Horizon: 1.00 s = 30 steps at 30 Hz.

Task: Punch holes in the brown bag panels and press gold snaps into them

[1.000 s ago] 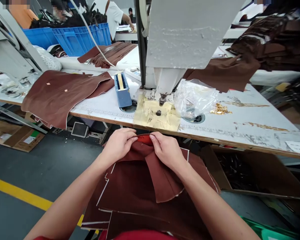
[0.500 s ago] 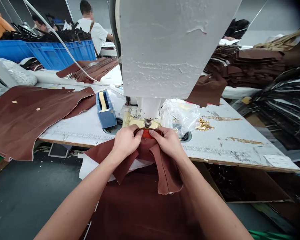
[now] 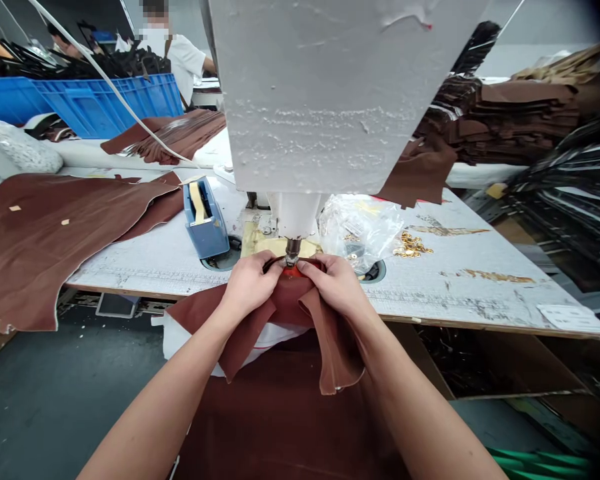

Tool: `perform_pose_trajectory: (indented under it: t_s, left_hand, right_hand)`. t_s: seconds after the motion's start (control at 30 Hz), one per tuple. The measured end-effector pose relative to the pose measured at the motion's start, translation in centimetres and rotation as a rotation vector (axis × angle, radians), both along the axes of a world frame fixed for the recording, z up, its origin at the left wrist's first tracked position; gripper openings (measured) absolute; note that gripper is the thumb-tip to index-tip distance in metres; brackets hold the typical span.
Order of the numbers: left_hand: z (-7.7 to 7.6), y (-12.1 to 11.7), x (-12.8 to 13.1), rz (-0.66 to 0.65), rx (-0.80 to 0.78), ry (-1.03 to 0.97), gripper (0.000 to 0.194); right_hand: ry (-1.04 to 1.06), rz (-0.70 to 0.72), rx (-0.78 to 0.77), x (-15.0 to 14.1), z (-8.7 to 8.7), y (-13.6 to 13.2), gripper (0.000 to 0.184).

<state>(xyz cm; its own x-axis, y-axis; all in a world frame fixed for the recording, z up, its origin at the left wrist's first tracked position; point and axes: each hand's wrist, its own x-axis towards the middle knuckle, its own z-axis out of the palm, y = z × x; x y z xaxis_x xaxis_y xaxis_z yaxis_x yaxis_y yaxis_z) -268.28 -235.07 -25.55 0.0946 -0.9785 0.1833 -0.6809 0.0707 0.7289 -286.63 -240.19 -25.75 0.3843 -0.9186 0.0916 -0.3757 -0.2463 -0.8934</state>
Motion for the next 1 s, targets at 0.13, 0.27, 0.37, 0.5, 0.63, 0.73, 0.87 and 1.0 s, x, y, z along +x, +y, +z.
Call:
perform_pose_trajectory:
  t_s: [0.13,0.27,0.37,0.5,0.63,0.73,0.87,1.0]
  left_hand:
    - [1.3,3.4,-0.9,0.184,-0.209,-0.134,0.02]
    - [0.7,10.2,-1.4,0.195,-0.135,0.111,0.028]
    - [-2.6,13.6,-0.7,0.246,0.052,0.521,0.039]
    - [-6.6,15.3,0.8,0.376,0.165,0.905,0.047]
    - [-6.6,16.4,1.6,0.335,0.253,1.159,0.044]
    - [-5.9,17.4,2.6,0.313,0.28,1.275,0.04]
    - [-6.2,18.3,4.1,0.348,0.296,1.473,0.028]
    - [-6.8,18.5,4.3,0.511,0.272,1.677,0.016]
  right_hand:
    - [0.103,-0.107,-0.241,0.1,0.3,2.1,0.026]
    - [0.245,-0.034,-0.708,0.7,-0.4,8.7,0.026]
    - [0.292,0.328,-0.659,2.3,-0.8,12.3,0.022]
    - [0.275,0.378,-0.49,7.7,2.2,9.9,0.024]
    - [0.199,0.06,-0.391,14.9,6.2,2.9,0.026]
    - [0.059,0.06,-0.045,18.6,6.8,-0.9,0.021]
    - [-0.1,0.06,0.171,20.5,5.7,-2.4,0.01]
    - [-0.31,-0.039,0.263,20.9,5.1,-1.4,0.006]
